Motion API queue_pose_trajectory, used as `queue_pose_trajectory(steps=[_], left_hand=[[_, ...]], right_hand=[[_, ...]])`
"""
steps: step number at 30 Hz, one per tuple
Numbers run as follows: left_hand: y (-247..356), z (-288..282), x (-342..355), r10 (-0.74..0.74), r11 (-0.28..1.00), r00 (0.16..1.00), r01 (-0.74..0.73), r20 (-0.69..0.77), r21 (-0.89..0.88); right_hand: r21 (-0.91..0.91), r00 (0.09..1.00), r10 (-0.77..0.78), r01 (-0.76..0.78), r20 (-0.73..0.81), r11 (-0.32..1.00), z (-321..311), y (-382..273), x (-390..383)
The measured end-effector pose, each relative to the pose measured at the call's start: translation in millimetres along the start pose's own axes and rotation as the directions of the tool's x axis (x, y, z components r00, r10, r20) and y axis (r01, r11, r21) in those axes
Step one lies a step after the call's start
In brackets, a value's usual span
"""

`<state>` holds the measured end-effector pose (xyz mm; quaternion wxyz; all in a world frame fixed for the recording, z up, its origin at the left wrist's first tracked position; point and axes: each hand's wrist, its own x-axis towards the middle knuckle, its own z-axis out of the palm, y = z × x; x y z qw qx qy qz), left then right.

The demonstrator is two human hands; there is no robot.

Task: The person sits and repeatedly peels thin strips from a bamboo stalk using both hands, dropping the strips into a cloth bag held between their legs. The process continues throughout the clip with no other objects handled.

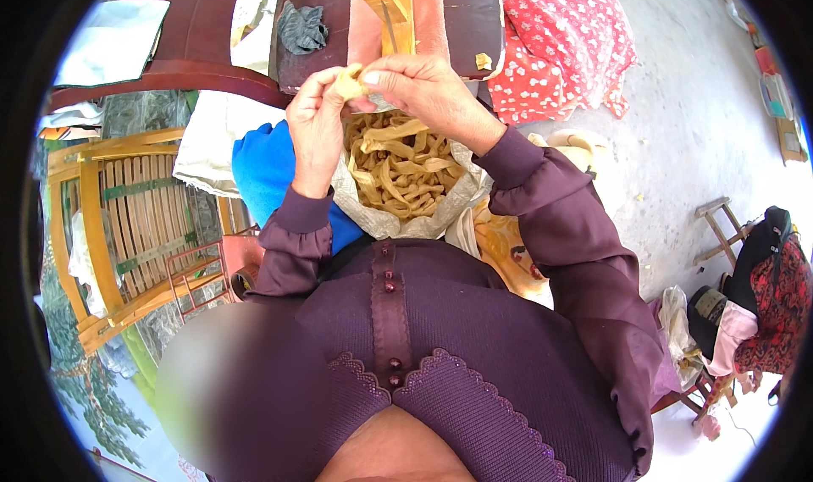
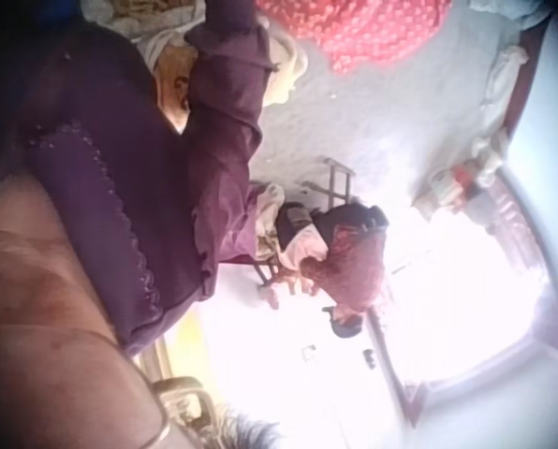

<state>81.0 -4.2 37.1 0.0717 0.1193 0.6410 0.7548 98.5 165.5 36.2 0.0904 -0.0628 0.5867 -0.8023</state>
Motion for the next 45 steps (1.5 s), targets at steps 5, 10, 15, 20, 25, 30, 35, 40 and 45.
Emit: queue_pose_trajectory(steps=[5,10,15,20,25,30,35,40,45], left_hand=[[4,17,-1,0.131,0.989,0.991,-0.131,0.007,0.064],[5,23,3,0.169,0.982,0.985,-0.165,-0.035,0.093],[4,12,8,0.010,0.989,1.000,-0.007,0.018,-0.150],[37,6,-5,-0.018,0.946,1.000,0.025,0.025,-0.324],[27,-10,-1,0.179,0.949,0.983,-0.163,-0.037,0.270],[22,3,-7,0.330,0.480,0.893,-0.439,0.307,0.760],[2,-7,-3,0.310,0.183,0.845,-0.503,0.436,0.845],[-28,-38,19,0.426,0.000,0.706,-0.626,0.566,0.780],[-44,-49,41,0.377,0.094,0.745,-0.622,0.550,0.778]], right_hand=[[0.124,0.997,-0.023,0.032,-0.070,0.992,0,8,4],[0.282,0.975,0.210,-0.182,-0.074,0.942,-3,-5,1],[0.424,0.969,0.224,-0.161,-0.103,0.891,-16,-8,6],[0.436,0.989,0.101,-0.046,-0.104,0.899,-25,-21,3],[0.318,0.994,0.091,-0.066,-0.065,0.946,-22,-18,1],[0.124,0.996,0.077,-0.082,0.040,0.989,0,4,-3],[-0.230,0.996,0.082,-0.074,0.028,0.970,-3,21,0],[-0.290,0.995,-0.069,0.089,0.078,0.953,8,27,1],[-0.331,0.995,-0.104,0.098,-0.001,0.939,15,13,-1]])
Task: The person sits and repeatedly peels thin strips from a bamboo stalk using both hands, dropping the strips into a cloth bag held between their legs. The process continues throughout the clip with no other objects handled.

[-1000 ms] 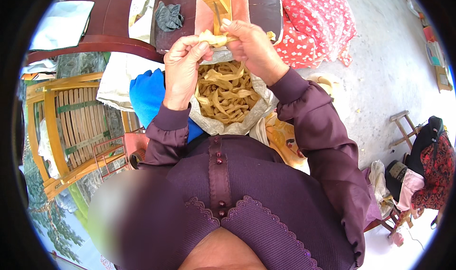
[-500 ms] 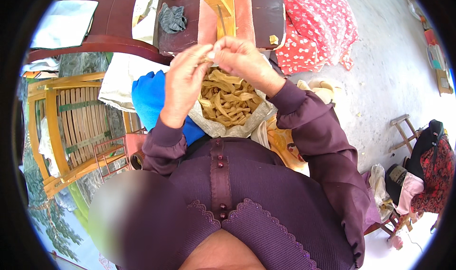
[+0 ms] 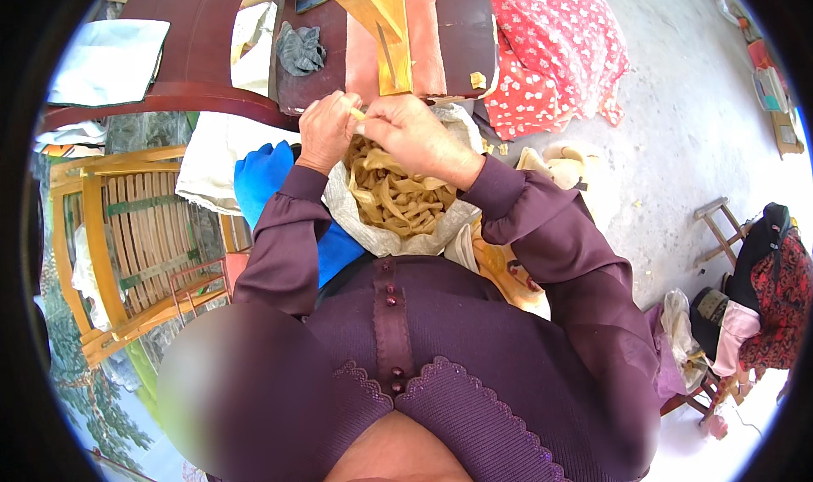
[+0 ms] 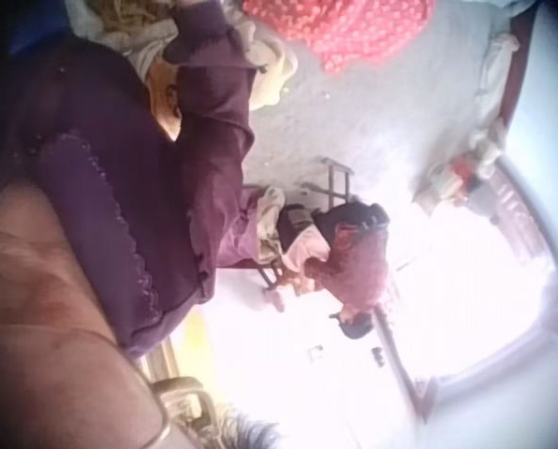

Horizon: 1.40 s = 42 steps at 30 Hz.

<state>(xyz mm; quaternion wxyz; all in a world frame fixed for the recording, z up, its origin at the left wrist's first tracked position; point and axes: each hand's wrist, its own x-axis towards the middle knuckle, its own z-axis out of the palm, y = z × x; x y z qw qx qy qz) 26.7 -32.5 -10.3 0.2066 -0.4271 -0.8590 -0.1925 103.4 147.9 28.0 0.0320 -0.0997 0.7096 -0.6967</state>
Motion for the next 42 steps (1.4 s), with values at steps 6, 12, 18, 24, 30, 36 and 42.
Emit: queue_pose_trajectory(steps=[6,12,18,24,30,36,42], left_hand=[[11,8,36,-0.439,0.115,0.757,0.581,0.484,-0.805],[0,12,48,-0.531,0.324,0.770,0.570,0.354,-0.755],[-13,21,59,-0.593,0.198,0.636,0.709,0.493,-0.677],[1,19,56,-0.557,0.681,0.751,0.657,0.355,-0.322],[14,17,8,-0.410,0.892,0.912,0.399,-0.009,-0.210],[74,7,-26,-0.295,-0.546,0.403,0.673,0.867,-0.499],[67,-6,-20,-0.434,-0.637,0.538,0.383,0.722,-0.669]], right_hand=[[-0.073,0.958,-0.028,0.007,-0.286,0.997,-36,22,36],[-0.255,0.937,-0.083,-0.007,-0.340,0.967,-47,28,49],[-0.377,0.902,-0.125,-0.045,-0.413,0.925,-45,28,59],[-0.564,0.931,-0.087,-0.139,-0.355,0.814,-48,51,56],[-0.727,0.937,-0.234,-0.030,-0.259,0.686,-35,24,29],[-0.560,0.823,-0.567,0.458,-0.026,0.690,4,12,-6],[-0.267,0.862,-0.507,0.490,0.006,0.830,20,14,-16]])
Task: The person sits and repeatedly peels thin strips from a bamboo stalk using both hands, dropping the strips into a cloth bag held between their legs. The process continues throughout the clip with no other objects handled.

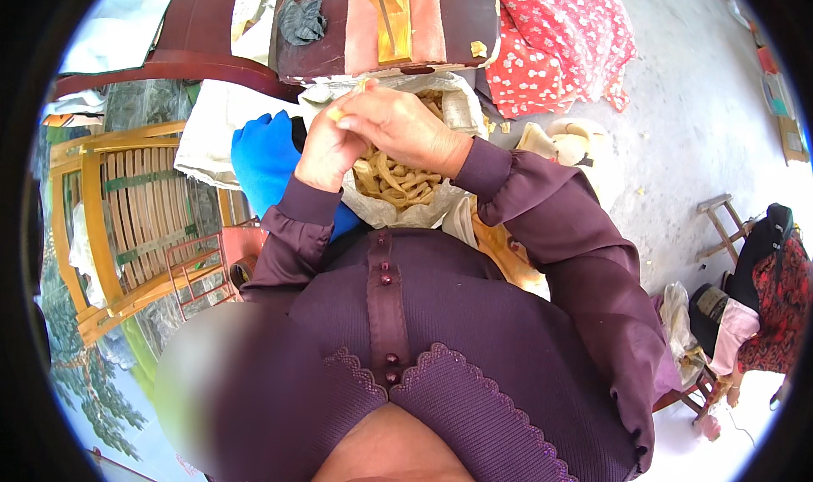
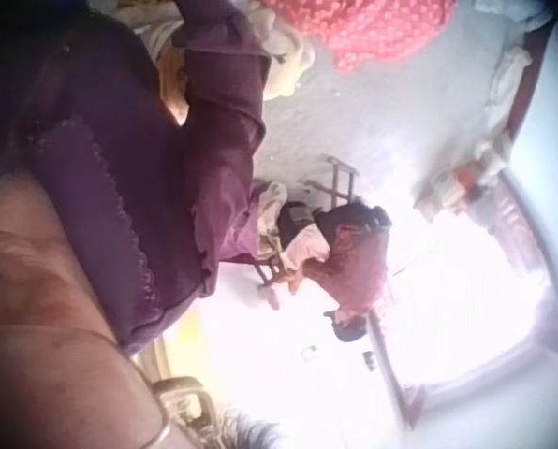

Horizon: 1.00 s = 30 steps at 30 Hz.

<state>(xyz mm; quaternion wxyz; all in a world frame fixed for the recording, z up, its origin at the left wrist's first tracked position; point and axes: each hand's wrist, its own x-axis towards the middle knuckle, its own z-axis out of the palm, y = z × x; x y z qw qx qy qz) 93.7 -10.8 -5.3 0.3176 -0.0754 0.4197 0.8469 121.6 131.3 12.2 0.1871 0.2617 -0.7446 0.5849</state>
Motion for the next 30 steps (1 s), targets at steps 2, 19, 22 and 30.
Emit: queue_pose_trajectory(steps=[2,19,22,30], left_hand=[[0,6,-3,-0.024,0.994,0.997,0.032,-0.073,0.107],[14,33,-14,0.767,-0.279,0.372,-0.539,0.522,0.794],[14,42,-15,0.796,-0.005,0.470,-0.625,0.382,0.780],[11,29,-4,0.675,0.217,0.684,-0.541,0.275,0.813]], right_hand=[[0.309,0.918,0.373,-0.397,0.137,0.864,1,7,-5],[0.797,0.665,0.503,-0.599,0.552,-0.082,-25,6,17],[0.730,0.647,0.595,-0.669,0.477,0.141,-27,-4,22],[-0.170,0.980,0.188,-0.175,0.061,0.970,-27,-10,15]])
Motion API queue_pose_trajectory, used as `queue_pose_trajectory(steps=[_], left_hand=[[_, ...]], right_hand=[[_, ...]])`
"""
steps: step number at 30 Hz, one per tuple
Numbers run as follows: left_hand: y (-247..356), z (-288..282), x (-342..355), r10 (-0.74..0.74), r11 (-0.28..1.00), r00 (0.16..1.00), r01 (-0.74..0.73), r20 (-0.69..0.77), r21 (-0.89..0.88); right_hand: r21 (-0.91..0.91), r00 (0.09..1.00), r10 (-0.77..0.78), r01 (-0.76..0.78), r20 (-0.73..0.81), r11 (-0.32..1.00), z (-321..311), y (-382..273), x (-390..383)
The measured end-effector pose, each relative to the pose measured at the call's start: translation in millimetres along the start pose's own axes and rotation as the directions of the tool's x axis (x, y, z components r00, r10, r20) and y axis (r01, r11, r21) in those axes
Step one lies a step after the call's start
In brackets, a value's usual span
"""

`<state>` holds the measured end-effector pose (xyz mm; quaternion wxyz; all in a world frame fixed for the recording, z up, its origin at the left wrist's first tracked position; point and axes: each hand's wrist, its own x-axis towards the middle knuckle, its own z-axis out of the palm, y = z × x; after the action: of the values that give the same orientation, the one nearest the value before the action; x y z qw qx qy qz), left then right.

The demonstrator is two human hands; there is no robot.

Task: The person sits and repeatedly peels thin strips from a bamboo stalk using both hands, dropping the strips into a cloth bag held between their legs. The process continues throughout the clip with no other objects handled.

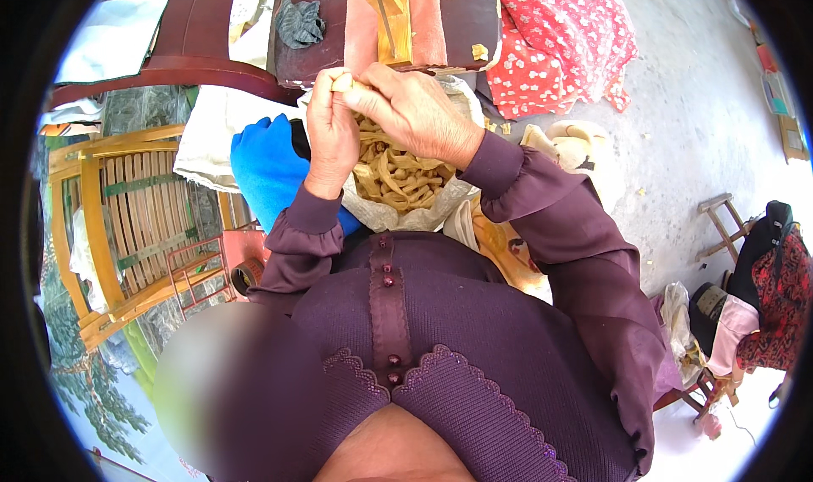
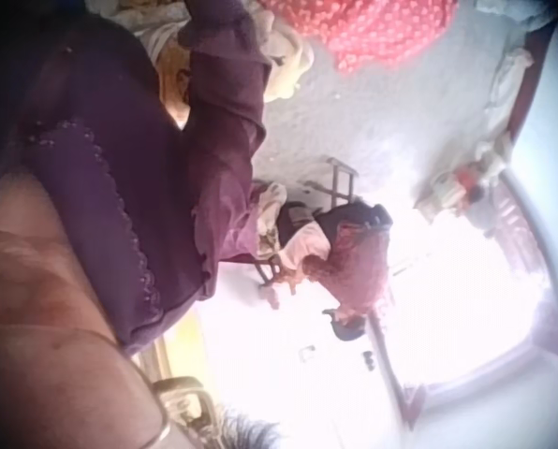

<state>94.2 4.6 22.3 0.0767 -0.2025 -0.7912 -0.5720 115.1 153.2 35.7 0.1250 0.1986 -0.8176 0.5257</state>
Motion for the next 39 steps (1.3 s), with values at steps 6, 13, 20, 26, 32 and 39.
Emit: queue_pose_trajectory(steps=[6,13,20,26,32,39], left_hand=[[15,-7,7,-0.272,0.677,0.910,0.411,0.311,-0.610],[-8,-17,20,-0.081,0.906,0.989,0.124,0.122,-0.406],[7,9,8,-0.232,0.805,0.973,0.199,0.013,-0.559],[10,2,16,-0.262,0.830,0.960,0.275,0.096,-0.486],[26,-25,13,-0.225,0.879,0.964,0.264,0.143,-0.397],[25,-21,11,0.111,0.917,0.983,-0.159,0.149,0.366]], right_hand=[[0.053,0.997,0.016,-0.012,-0.073,0.999,-10,6,8],[0.718,0.868,0.371,-0.486,0.330,0.498,-16,-3,7],[0.774,0.909,0.388,-0.352,0.150,0.526,-11,16,16],[0.841,0.773,0.582,-0.473,0.253,0.263,-22,28,19],[0.892,0.821,0.543,-0.368,0.179,0.262,-32,35,23],[0.736,0.850,0.448,-0.488,0.277,0.470,-4,24,10]])
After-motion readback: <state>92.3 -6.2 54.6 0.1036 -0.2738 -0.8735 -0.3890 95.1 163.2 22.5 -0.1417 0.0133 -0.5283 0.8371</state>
